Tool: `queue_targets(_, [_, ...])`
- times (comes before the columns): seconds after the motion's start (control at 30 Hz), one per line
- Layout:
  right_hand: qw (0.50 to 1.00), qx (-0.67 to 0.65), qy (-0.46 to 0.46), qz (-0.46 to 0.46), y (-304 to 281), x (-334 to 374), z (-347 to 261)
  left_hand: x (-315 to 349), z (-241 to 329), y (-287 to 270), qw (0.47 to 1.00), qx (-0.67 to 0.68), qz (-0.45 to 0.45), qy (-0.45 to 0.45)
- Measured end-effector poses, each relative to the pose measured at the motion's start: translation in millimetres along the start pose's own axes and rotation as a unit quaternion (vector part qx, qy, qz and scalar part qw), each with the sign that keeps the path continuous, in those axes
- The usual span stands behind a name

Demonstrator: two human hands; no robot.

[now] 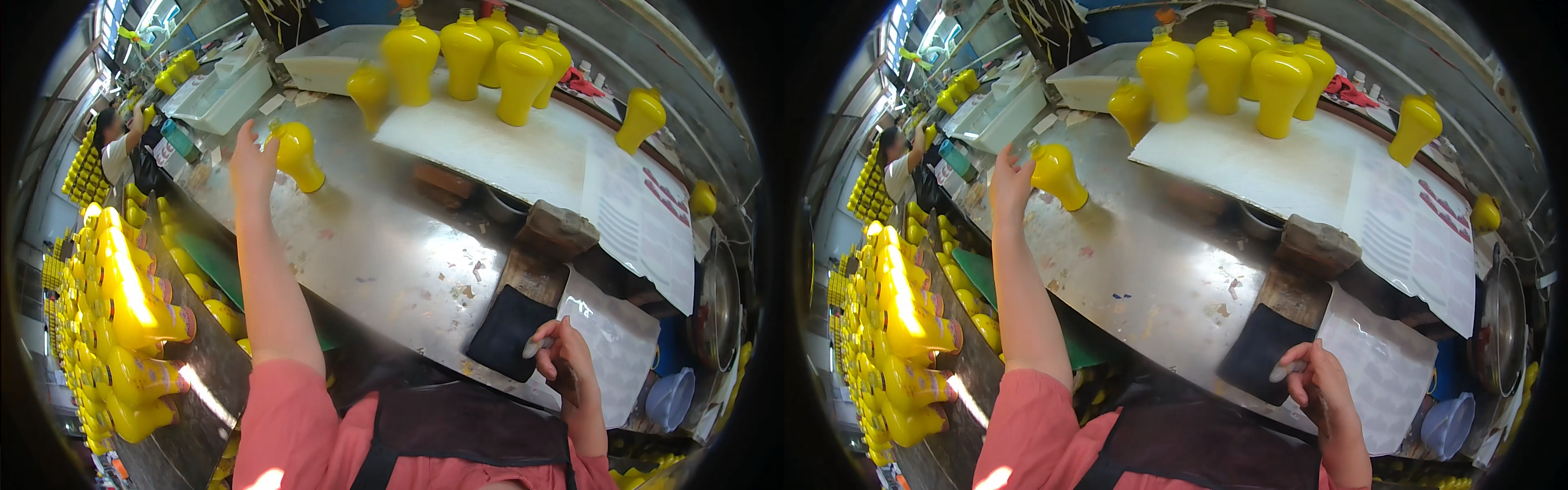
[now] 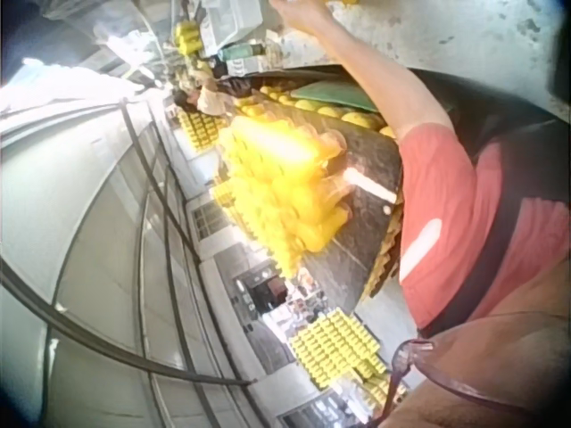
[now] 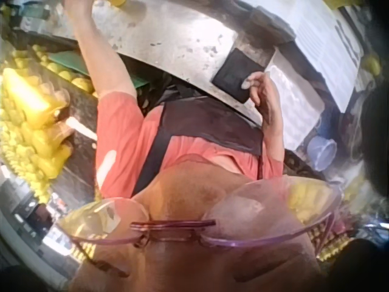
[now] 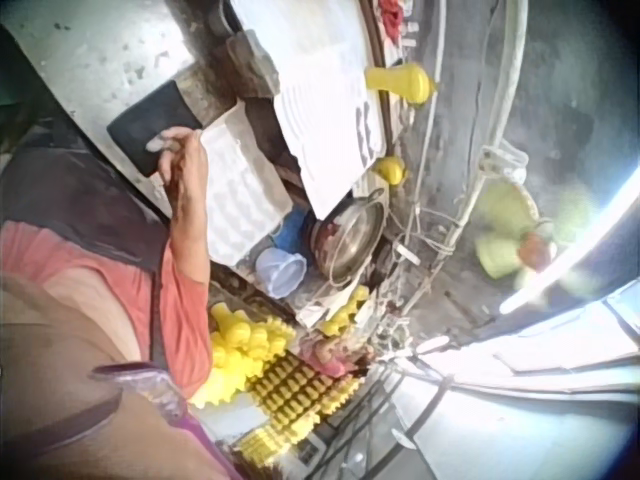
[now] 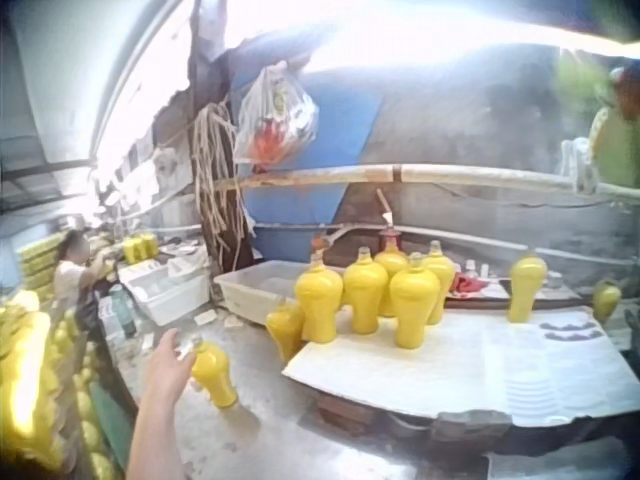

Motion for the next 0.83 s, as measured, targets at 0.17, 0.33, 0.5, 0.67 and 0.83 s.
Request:
queue_targets(0.17, [1.0,-0.012,0.005,-0.003,-5,-16,6,-8,-15,12,0.999,0.032,-0.028,-0.024])
queue_targets(0.33, [0.999,0.019,-0.029,-0.003,-7,-35,-4,-5,-15,10,0.999,0.004,-0.028,0.015])
queue_targets(0.5, [0.996,0.067,-0.057,-0.021,-5,-56,-15,5,-6,-6,0.999,-0.001,-0.011,0.047])
queue_targets(0.67, [0.992,0.112,-0.044,-0.023,7,-73,-26,17,12,-29,0.999,0.009,-0.018,0.051])
queue_targets(0.83, [0.975,0.199,-0.06,-0.078,24,-95,-42,35,41,-54,0.998,0.007,-0.015,0.057])
Point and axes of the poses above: each hand's wrist, its own x-axis away from the middle knuckle, its own y-axis out of the palm, z = x × y, the point moved 5 cm from there along -x, towards the middle knuckle, and after that the axes turned 10 degrees about x, right-handed, at the moved point
